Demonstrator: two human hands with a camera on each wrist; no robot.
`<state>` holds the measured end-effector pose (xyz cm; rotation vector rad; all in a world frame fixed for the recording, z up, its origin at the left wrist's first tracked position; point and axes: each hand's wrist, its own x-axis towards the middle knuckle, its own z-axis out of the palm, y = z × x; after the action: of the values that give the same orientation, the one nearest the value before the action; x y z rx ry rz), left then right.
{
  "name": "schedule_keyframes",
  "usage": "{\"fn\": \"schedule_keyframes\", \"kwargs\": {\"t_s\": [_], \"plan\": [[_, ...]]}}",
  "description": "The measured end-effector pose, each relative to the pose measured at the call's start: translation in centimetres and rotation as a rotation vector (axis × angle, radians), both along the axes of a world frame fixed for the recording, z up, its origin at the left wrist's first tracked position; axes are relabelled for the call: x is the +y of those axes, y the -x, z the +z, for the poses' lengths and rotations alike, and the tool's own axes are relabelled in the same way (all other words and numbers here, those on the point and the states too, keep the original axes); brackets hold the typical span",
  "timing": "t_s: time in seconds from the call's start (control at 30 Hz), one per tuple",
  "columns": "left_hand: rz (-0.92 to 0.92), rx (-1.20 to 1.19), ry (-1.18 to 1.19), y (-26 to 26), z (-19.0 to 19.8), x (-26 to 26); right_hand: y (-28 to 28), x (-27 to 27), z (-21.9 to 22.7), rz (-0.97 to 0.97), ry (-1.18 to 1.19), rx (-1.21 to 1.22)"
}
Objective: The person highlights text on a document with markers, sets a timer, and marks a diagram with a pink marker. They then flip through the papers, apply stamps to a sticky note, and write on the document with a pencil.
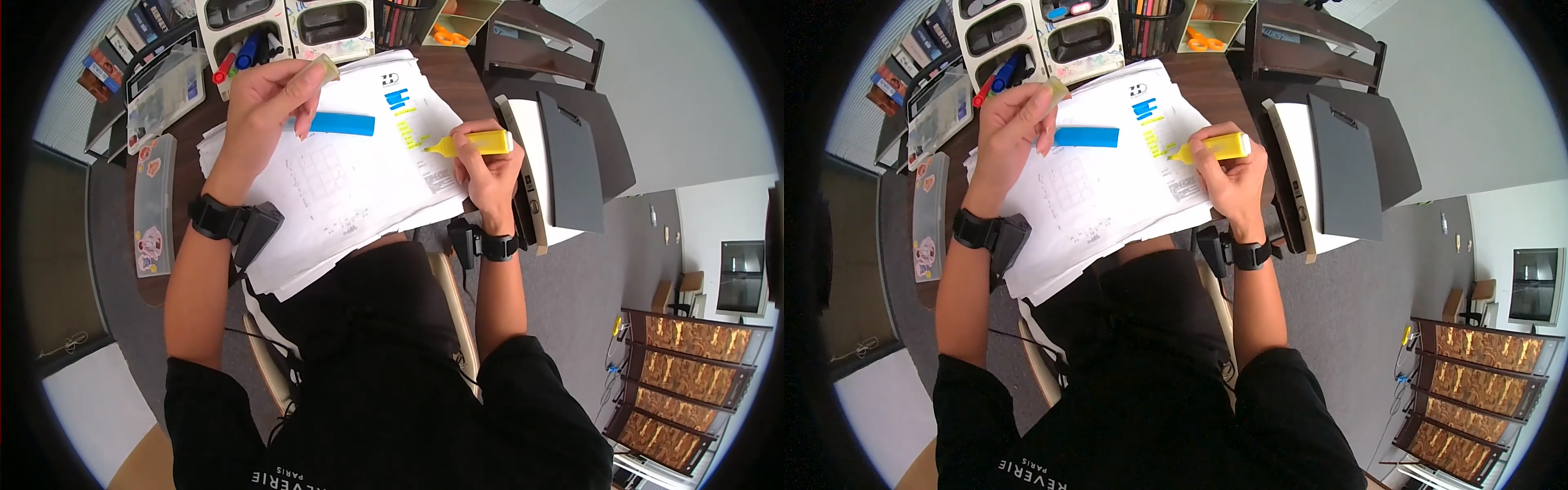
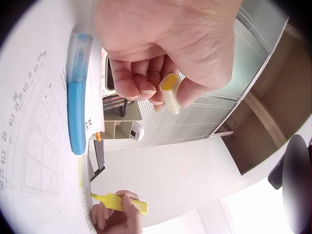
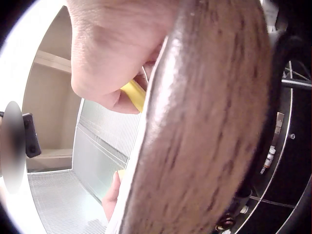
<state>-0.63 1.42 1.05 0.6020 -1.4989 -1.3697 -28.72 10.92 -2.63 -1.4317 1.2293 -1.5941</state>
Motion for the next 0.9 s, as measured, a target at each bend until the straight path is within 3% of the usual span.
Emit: {"fn": "schedule_keyframes", "kwargs": {"t_s": [0.27, 0.7, 0.9], "plan": [[0.003, 0.013, 0.001, 0.12, 0.01, 0.2, 0.07, -0.24, -0.19, -0.066, -0.038, 0.173], [0.002, 0.008, -0.002, 0.15, 0.02, 0.17, -0.01, -0.39, -0.15, -0.05, -0.043, 0.243], [0.001, -0.006, -0.002, 0.12, 0.23, 0.23, -0.21, -0.64, -0.19, -0.052, 0.062, 0.35]]}}
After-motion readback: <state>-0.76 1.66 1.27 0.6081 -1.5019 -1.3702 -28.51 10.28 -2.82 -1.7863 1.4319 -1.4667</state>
